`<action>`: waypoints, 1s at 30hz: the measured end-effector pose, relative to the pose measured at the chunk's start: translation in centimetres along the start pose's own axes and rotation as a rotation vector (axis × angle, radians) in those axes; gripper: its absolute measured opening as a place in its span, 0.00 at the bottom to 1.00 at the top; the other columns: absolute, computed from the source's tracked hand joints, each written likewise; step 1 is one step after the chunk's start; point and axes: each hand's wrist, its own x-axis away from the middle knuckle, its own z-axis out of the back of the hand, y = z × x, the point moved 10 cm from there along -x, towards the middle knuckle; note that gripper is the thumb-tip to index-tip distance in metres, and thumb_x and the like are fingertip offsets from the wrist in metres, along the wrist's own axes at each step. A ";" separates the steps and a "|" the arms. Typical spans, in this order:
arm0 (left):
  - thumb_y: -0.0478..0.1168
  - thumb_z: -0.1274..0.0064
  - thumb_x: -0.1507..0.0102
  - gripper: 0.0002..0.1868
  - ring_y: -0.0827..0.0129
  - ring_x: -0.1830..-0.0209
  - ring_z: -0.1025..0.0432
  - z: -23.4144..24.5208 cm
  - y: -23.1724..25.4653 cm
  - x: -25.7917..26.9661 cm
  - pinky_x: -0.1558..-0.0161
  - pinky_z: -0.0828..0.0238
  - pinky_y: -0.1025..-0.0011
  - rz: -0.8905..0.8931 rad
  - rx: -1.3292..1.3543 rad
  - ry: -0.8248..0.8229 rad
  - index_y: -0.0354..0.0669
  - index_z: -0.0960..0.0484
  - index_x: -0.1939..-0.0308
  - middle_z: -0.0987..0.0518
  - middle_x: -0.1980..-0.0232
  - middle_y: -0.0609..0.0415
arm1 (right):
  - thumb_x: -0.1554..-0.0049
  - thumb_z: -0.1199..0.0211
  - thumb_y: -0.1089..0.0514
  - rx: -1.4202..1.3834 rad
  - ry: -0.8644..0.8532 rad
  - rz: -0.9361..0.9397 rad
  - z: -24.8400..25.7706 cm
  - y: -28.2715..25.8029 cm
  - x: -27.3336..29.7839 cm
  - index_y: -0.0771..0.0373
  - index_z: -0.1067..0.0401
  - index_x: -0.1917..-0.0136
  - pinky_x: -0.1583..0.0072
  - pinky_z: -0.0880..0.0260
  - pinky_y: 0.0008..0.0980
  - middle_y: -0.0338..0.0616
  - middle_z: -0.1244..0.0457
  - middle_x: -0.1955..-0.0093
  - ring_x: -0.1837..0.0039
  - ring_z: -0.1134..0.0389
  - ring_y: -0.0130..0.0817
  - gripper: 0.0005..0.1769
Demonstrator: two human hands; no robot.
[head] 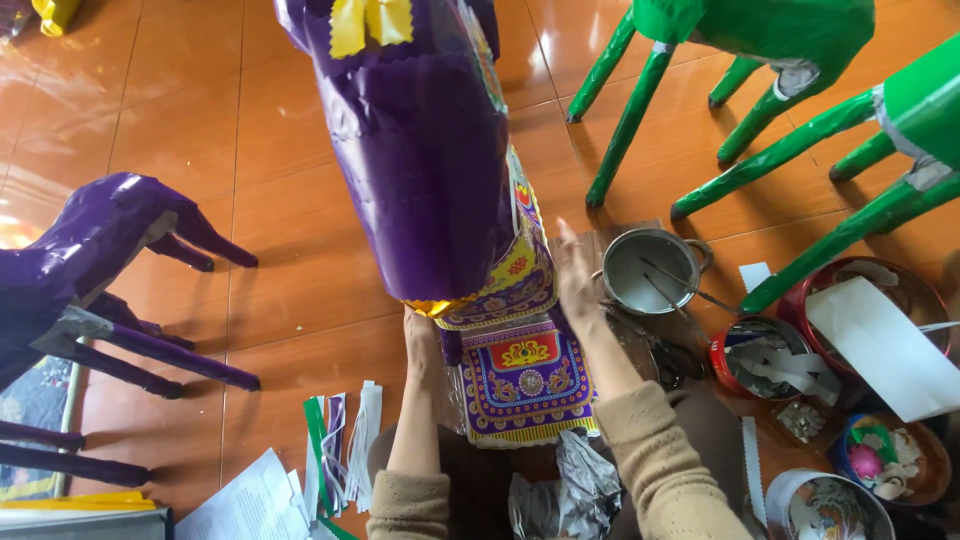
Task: Decorating a purple horse-shaped craft with colorful paper and fabric strips
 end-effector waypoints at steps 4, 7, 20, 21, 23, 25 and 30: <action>0.49 0.69 0.31 0.24 0.58 0.45 0.40 -1.7 -0.8 -0.5 0.43 0.43 0.62 0.031 -0.045 -0.092 0.40 0.37 0.35 0.36 0.41 0.40 | 0.41 0.73 0.24 -0.040 -0.207 0.246 -3.9 -5.3 2.7 0.60 0.59 0.21 0.25 0.71 0.58 0.61 0.64 0.20 0.21 0.67 0.59 0.49; 0.52 0.73 0.31 0.27 0.54 0.40 0.46 -2.5 -1.7 -1.2 0.39 0.49 0.59 0.051 -0.067 -0.147 0.42 0.42 0.32 0.42 0.36 0.38 | 0.41 0.77 0.23 0.026 -0.218 0.213 -4.5 -4.3 3.6 0.61 0.61 0.21 0.24 0.75 0.56 0.60 0.65 0.20 0.20 0.70 0.57 0.50; 0.68 0.76 0.32 0.37 0.44 0.25 0.54 4.7 -13.6 -4.5 0.28 0.58 0.48 0.316 -0.124 -0.268 0.60 0.54 0.24 0.51 0.24 0.38 | 0.36 0.58 0.39 0.387 -0.097 -0.322 1.1 10.6 11.9 0.61 0.52 0.23 0.32 0.46 0.65 0.67 0.52 0.27 0.28 0.46 0.63 0.36; 0.68 0.76 0.32 0.37 0.44 0.25 0.54 5.1 -14.2 -4.4 0.28 0.58 0.48 0.322 -0.110 -0.265 0.60 0.54 0.24 0.51 0.24 0.38 | 0.36 0.58 0.39 0.403 -0.097 -0.321 1.8 11.2 12.2 0.61 0.52 0.23 0.32 0.46 0.65 0.67 0.52 0.27 0.28 0.46 0.63 0.36; 0.65 0.73 0.31 0.38 0.35 0.29 0.47 5.7 -15.7 -5.0 0.33 0.47 0.43 0.377 -0.059 -0.275 0.50 0.53 0.24 0.54 0.24 0.33 | 0.38 0.49 0.41 0.568 -0.107 -0.247 2.7 11.5 12.2 0.59 0.43 0.25 0.35 0.40 0.63 0.62 0.47 0.29 0.31 0.42 0.61 0.34; 0.68 0.75 0.37 0.44 0.45 0.26 0.52 5.0 -13.1 -5.3 0.30 0.53 0.49 0.427 -0.153 -0.351 0.47 0.56 0.25 0.55 0.23 0.38 | 0.41 0.48 0.43 0.614 -0.118 -0.267 2.9 12.5 12.8 0.59 0.42 0.27 0.33 0.39 0.50 0.54 0.44 0.29 0.30 0.40 0.48 0.33; 0.67 0.57 0.48 0.55 0.52 0.29 0.40 3.8 -8.3 -4.8 0.32 0.42 0.56 0.712 -0.053 -0.416 0.46 0.58 0.25 0.43 0.26 0.38 | 0.42 0.45 0.54 0.775 -0.232 -0.321 0.4 12.0 14.7 0.58 0.30 0.36 0.34 0.34 0.31 0.40 0.33 0.36 0.34 0.32 0.31 0.22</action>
